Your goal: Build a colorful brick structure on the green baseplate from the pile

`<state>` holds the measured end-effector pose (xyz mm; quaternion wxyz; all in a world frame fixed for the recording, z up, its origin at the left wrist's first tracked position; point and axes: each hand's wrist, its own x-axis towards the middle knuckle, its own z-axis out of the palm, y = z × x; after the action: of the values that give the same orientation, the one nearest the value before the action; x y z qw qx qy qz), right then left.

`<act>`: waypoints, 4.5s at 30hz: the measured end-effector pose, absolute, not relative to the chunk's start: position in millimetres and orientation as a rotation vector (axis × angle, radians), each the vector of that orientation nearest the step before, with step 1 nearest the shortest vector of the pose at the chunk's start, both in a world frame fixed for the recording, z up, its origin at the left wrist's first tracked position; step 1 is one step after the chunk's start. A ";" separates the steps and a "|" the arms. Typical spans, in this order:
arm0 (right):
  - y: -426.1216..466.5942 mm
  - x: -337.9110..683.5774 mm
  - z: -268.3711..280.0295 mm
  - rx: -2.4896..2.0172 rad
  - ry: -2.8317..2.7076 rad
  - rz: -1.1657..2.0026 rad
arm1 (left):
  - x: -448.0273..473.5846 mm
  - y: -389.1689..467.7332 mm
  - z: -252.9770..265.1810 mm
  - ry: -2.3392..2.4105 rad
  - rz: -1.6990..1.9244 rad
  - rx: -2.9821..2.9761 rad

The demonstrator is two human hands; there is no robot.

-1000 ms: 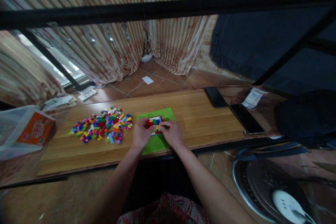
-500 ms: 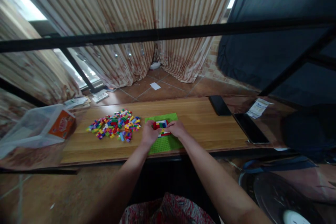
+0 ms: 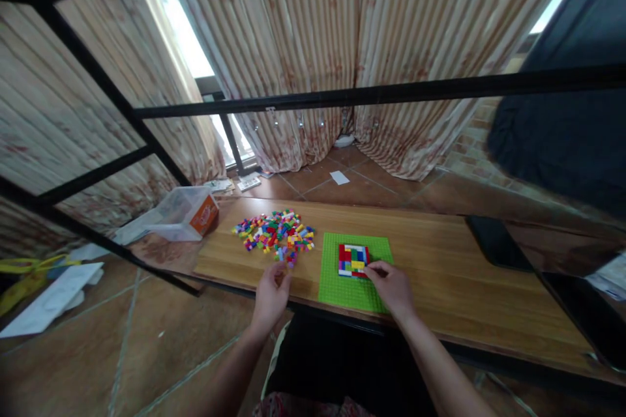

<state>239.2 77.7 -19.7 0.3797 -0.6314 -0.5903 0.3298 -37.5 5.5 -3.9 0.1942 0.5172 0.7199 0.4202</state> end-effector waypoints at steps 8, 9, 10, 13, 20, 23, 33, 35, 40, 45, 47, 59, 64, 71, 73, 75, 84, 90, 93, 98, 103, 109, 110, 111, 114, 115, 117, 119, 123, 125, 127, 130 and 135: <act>74.1 226.9 -27.0 -1.641 -1.501 0.730 | -85.4 23.6 -2.3 2.255 1.085 1.407; 71.6 226.7 -29.2 -1.621 -1.492 0.698 | -88.9 27.1 -3.0 2.278 1.085 1.398; 68.8 227.0 -31.6 -1.600 -1.477 0.653 | -92.7 30.6 -3.5 2.302 1.082 1.386; 60.9 228.4 -38.5 -1.576 -1.434 0.455 | -105.8 40.4 -2.8 2.372 1.066 1.355; 57.1 223.7 -40.5 -1.531 -1.601 0.274 | -121.8 55.9 2.5 2.463 0.966 1.389; 57.1 222.2 -39.5 -1.547 -1.600 0.241 | -122.8 60.4 1.9 2.453 0.974 1.404; 57.3 219.3 -42.4 -1.529 -1.656 0.227 | -121.4 118.1 28.6 2.391 0.787 1.863; 57.4 218.3 -41.7 -1.517 -1.656 0.229 | -118.8 130.8 31.9 2.371 0.597 1.991; 56.9 214.5 -36.8 -1.521 -1.642 0.271 | -116.3 147.6 30.5 2.378 0.282 2.036; 57.3 212.0 -33.6 -1.520 -1.618 0.275 | -120.7 155.8 31.1 2.327 0.135 2.060; 57.4 211.5 -33.3 -1.512 -1.612 0.270 | -121.6 156.3 32.4 2.312 0.113 2.065; 57.7 212.3 -36.8 -1.486 -1.615 0.246 | -120.5 144.1 42.5 2.320 0.110 2.076; 57.8 213.3 -40.7 -1.493 -1.639 0.224 | -121.0 129.8 44.0 2.170 0.279 2.116; 57.0 215.4 -41.7 -1.498 -1.670 0.202 | -102.0 103.2 36.6 1.985 0.329 2.205; 56.9 215.4 -41.3 -1.498 -1.673 0.205 | -95.8 101.9 38.1 2.011 0.311 2.218; 57.0 215.2 -41.3 -1.498 -1.670 0.211 | -88.6 105.2 41.1 2.046 0.340 2.227; 57.0 212.5 -39.7 -1.539 -1.662 0.219 | -43.0 139.9 42.8 2.110 0.192 2.267; 57.7 210.0 -34.7 -1.520 -1.626 0.246 | -28.5 142.2 46.9 1.995 0.301 2.308; 58.1 209.3 -32.7 -1.509 -1.616 0.255 | -5.6 136.4 52.4 1.656 0.549 2.294; 58.5 209.9 -31.2 -1.479 -1.622 0.265 | 44.7 127.3 53.7 1.306 0.558 2.318; 58.0 210.4 -29.1 -1.472 -1.635 0.267 | 67.2 132.9 46.0 1.160 0.415 2.437; 57.8 210.0 -28.5 -1.478 -1.637 0.278 | 63.3 135.4 40.6 0.990 0.355 2.532; 57.7 209.9 -28.4 -1.480 -1.640 0.277 | 61.9 134.7 39.9 0.982 0.359 2.530; 57.6 209.9 -28.2 -1.482 -1.642 0.276 | 60.6 134.1 39.1 0.980 0.367 2.526; 57.6 210.0 -27.8 -1.479 -1.648 0.281 | 58.1 133.7 36.5 0.979 0.406 2.510; 57.6 210.1 -27.9 -1.477 -1.648 0.281 | 57.7 134.2 36.0 0.976 0.421 2.507; 57.7 210.4 -28.4 -1.474 -1.647 0.277 | 57.9 135.6 36.5 0.986 0.447 2.505; 57.8 210.6 -29.3 -1.475 -1.646 0.272 | 59.1 136.6 39.5 1.025 0.440 2.515; 57.8 210.9 -30.2 -1.483 -1.649 0.268 | 63.3 136.1 48.1 1.146 0.355 2.557; 57.7 211.0 -29.9 -1.485 -1.650 0.266 | 65.3 135.2 48.5 1.174 0.359 2.541; 57.7 211.1 -29.2 -1.486 -1.654 0.267 | 66.1 134.2 43.7 1.166 0.432 2.470; 57.6 210.8 -27.6 -1.499 -1.656 0.263 | 63.8 131.9 30.1 1.152 0.588 2.304; 57.0 210.2 -25.8 -1.508 -1.655 0.266 | 56.6 127.7 17.1 1.109 0.761 2.206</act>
<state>210.2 57.0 -25.8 0.4293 -0.6040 -0.6629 0.1066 56.6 127.7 17.1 0.2754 0.8208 0.4126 0.2833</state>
